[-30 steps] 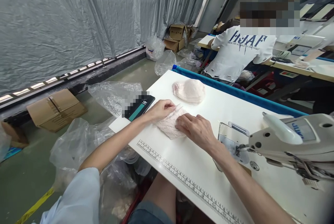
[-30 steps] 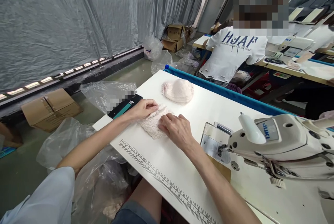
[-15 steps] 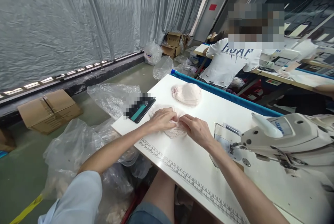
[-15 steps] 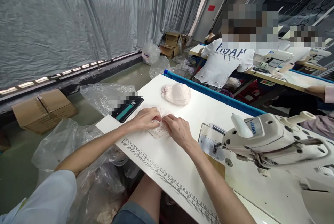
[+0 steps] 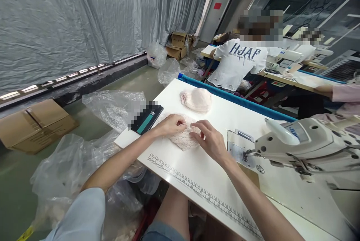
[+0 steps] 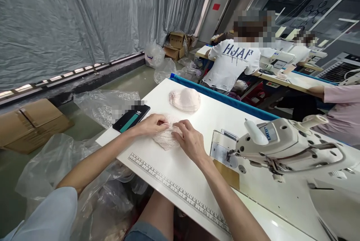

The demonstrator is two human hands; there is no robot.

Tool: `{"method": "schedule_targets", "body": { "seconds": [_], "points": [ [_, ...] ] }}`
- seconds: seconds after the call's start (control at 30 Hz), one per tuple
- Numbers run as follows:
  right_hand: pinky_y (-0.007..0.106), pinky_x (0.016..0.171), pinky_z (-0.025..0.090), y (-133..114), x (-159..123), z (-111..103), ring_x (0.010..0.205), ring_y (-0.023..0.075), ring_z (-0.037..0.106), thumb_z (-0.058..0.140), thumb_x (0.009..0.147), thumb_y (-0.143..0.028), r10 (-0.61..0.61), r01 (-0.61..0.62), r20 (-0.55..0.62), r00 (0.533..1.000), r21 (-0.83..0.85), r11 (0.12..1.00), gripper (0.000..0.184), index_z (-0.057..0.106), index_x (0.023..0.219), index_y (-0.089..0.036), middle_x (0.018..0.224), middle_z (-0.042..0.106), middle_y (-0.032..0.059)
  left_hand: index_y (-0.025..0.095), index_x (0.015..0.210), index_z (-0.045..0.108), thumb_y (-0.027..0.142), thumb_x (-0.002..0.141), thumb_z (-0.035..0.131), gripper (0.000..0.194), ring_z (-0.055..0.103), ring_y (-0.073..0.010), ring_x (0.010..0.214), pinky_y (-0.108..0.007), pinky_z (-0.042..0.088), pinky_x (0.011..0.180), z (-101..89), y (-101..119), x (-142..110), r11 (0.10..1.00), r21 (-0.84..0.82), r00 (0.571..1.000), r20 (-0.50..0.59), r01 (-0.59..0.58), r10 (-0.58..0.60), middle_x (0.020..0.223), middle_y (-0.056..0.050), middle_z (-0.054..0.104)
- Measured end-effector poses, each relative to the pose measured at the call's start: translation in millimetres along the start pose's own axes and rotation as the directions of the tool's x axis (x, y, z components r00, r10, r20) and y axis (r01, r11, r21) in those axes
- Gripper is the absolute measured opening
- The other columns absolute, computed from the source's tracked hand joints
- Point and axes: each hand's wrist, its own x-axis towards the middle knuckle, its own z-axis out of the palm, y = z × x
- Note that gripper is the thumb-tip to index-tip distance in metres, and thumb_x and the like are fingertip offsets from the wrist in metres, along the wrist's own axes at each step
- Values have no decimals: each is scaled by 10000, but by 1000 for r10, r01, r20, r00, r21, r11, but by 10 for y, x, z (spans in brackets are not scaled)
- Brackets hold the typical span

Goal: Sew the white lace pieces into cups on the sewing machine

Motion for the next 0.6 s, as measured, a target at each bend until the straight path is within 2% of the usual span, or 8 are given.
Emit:
{"method": "schedule_targets", "body": {
  "seconds": [0.17, 0.27, 0.33, 0.43, 0.5, 0.57, 0.6],
  "points": [
    [229, 480, 341, -36, 111, 64, 554, 97, 497, 438, 902, -276, 41, -40, -161, 986, 9, 999, 227, 653, 895, -204, 932, 592, 59, 132, 723, 594, 298, 749, 529, 180, 481, -101, 602, -216, 364, 568, -41, -99, 43, 986, -165, 1000, 0, -8, 8, 637, 20, 538],
    [235, 486, 342, -104, 161, 30, 540, 107, 481, 420, 915, -269, 57, -43, -273, 960, 57, 997, 249, 656, 897, -193, 742, 577, 33, 126, 799, 601, 301, 765, 550, 186, 544, -114, 698, -225, 415, 651, -89, -46, 18, 968, -249, 999, -36, -22, 14, 777, -22, 606],
    [232, 481, 357, -165, 166, -27, 496, 100, 469, 425, 916, -264, 52, -17, -330, 943, 108, 994, 230, 645, 903, -196, 636, 562, 1, 121, 790, 604, 307, 757, 599, 189, 572, -132, 810, -238, 433, 735, -129, 52, -31, 918, -394, 998, -68, -40, 14, 928, -63, 622],
    [220, 465, 403, -251, 100, -168, 464, 95, 482, 430, 913, -245, 57, 33, -416, 908, 206, 978, 183, 610, 920, -214, 600, 567, -22, 123, 723, 610, 292, 705, 699, 192, 573, -149, 948, -236, 433, 822, -156, 241, -114, 720, -692, 998, -67, -51, 6, 1089, -76, 601],
    [234, 494, 450, -288, -28, -303, 545, 114, 553, 454, 901, -234, 124, 63, -504, 855, 338, 939, 153, 603, 935, -231, 698, 610, 2, 135, 694, 595, 278, 667, 744, 208, 597, -121, 849, -210, 455, 748, -127, 362, -150, 547, -837, 1000, 0, 15, -27, 972, -43, 638],
    [269, 544, 483, -297, -249, -477, 654, 146, 599, 525, 866, -251, 259, 89, -602, 755, 485, 870, 113, 615, 935, -252, 804, 626, 25, 149, 683, 569, 270, 639, 766, 236, 590, -86, 667, -189, 462, 638, -56, 467, -170, 381, -918, 993, 83, 110, -87, 757, 3, 639],
    [288, 561, 487, -288, -399, -579, 682, 158, 603, 572, 837, -266, 346, 89, -646, 680, 541, 836, 99, 624, 921, -267, 823, 621, 26, 154, 684, 560, 264, 627, 773, 246, 580, -78, 609, -187, 466, 614, -9, 514, -180, 314, -938, 987, 110, 143, -122, 686, 21, 625]
  ]
}}
